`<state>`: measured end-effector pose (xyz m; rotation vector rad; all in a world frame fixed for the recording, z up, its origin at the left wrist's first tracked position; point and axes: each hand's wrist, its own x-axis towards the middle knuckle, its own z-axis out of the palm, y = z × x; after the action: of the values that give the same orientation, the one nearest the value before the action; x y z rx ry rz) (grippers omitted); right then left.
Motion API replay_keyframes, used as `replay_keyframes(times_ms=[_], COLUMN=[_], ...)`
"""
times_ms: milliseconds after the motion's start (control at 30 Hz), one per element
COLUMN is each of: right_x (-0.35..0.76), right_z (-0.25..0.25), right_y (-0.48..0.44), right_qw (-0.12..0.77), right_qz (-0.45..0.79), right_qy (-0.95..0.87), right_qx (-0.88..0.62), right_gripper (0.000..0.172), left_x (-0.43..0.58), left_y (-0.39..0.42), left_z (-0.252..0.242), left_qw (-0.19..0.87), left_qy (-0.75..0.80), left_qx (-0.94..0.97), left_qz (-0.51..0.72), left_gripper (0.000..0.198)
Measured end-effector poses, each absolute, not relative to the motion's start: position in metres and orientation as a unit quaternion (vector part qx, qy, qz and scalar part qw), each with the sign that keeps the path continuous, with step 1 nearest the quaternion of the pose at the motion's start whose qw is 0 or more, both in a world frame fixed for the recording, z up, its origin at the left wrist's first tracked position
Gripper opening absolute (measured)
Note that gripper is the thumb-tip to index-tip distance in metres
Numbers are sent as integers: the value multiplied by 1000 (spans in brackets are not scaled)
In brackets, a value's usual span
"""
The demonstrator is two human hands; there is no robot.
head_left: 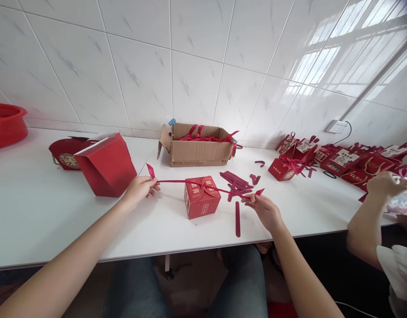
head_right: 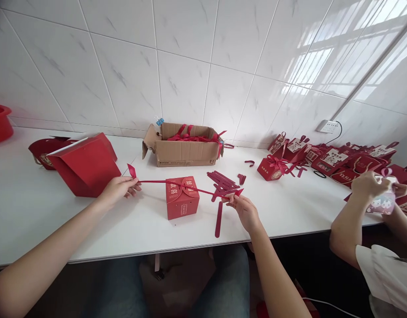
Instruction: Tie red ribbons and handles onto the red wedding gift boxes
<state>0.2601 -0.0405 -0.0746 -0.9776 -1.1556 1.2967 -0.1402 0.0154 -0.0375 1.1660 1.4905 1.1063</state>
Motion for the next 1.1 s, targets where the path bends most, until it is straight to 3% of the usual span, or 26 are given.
replay_keyframes(times_ms=[133,267,333,400,467,533,600,633,700,767,833,1100], right_x=[256,248,245,243,239,233,223,217,205,193,182,155], right_z=[-74,-71,-67,-62,-56,-50,-43,-39,-30,-22,-19,-32], right_y=[-34,-11,1,9,10,7,3,1,1,6,11,-13], right_qw=[572,577,594,627,664,690,669,634,519,407,352,369], right_qz=[549,560,567,556,510,416,328,309,316,316,298,247], right_qy=[-452,-400,-382,-365,-347,-351,-422,-490,-648,-754,-795,-792], right_qx=[-409,-439,-424,-406,-422,-477,-517,-513,-460,-408,-395,-419], right_gripper=[28,31,32,32,40,57,64,62,56,57,62,45], left_x=[-135,-120,-114,-111,-109,-105,-96,-88,-70,-52,-41,-53], left_y=[11,-4,-11,-16,-20,-24,-29,-32,-36,-34,-28,-10], left_z=[-24,8,19,22,17,8,0,-3,-6,-8,-9,-10], left_qw=[439,493,522,504,384,163,-15,-45,14,107,175,272], left_qy=[570,424,379,431,545,615,582,549,508,507,501,402], left_qx=[482,482,504,549,582,601,637,672,751,781,789,834], left_qz=[500,587,575,509,465,484,505,494,422,349,309,262], left_gripper=[25,20,23,27,44,72,75,67,49,53,58,35])
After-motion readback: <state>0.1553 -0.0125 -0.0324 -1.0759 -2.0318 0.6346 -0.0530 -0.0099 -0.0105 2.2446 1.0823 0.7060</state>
